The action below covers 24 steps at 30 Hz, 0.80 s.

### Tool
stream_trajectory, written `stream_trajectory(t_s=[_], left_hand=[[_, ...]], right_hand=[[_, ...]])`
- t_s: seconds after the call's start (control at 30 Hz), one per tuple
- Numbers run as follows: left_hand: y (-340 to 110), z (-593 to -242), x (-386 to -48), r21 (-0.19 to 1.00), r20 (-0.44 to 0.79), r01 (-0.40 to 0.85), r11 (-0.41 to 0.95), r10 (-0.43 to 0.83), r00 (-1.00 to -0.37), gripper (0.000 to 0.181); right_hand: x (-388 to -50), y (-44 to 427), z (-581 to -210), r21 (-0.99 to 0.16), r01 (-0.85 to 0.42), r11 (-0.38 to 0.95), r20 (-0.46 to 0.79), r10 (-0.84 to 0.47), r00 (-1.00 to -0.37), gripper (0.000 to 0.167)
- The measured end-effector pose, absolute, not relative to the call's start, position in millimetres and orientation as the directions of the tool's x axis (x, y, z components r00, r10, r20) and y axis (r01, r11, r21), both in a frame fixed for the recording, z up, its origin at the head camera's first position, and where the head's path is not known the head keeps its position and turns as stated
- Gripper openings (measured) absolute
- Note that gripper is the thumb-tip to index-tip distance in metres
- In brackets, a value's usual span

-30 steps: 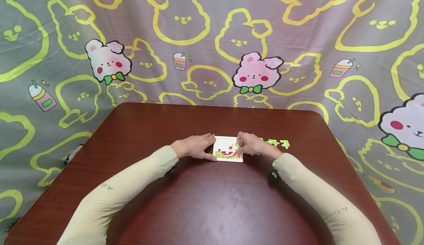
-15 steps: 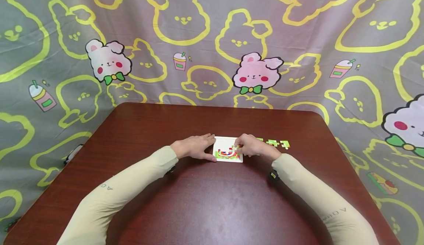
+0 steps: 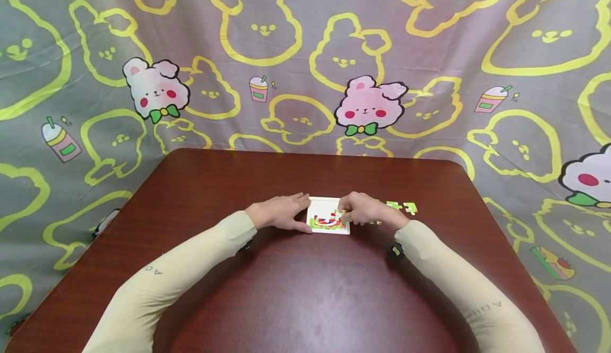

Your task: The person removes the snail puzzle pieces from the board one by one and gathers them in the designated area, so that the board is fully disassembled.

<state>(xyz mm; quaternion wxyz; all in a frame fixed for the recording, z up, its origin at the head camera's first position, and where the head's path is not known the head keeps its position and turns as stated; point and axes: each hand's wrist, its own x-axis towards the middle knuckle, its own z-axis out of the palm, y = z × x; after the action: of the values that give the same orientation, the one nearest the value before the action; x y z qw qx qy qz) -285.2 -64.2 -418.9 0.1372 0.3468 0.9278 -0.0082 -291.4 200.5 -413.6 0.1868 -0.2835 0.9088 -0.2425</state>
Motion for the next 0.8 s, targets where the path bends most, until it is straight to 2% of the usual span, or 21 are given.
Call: stream_trajectory(t_s=[0.37,0.8], left_hand=[[-64,-419,-285,0.076,-0.258,0.645,0.76,0.64,-0.724,0.092],[-65,-420,-286,0.081,-0.247,0.65,0.756,0.647,-0.722,0.086]], right_hand=[[-286,217,-408,-0.63,-0.361,0.688,-0.187,-0.586,-0.789,0.011],[-282,245,-402,-0.66,-0.321,0.68,-0.139,-0.53,-0.837,0.01]])
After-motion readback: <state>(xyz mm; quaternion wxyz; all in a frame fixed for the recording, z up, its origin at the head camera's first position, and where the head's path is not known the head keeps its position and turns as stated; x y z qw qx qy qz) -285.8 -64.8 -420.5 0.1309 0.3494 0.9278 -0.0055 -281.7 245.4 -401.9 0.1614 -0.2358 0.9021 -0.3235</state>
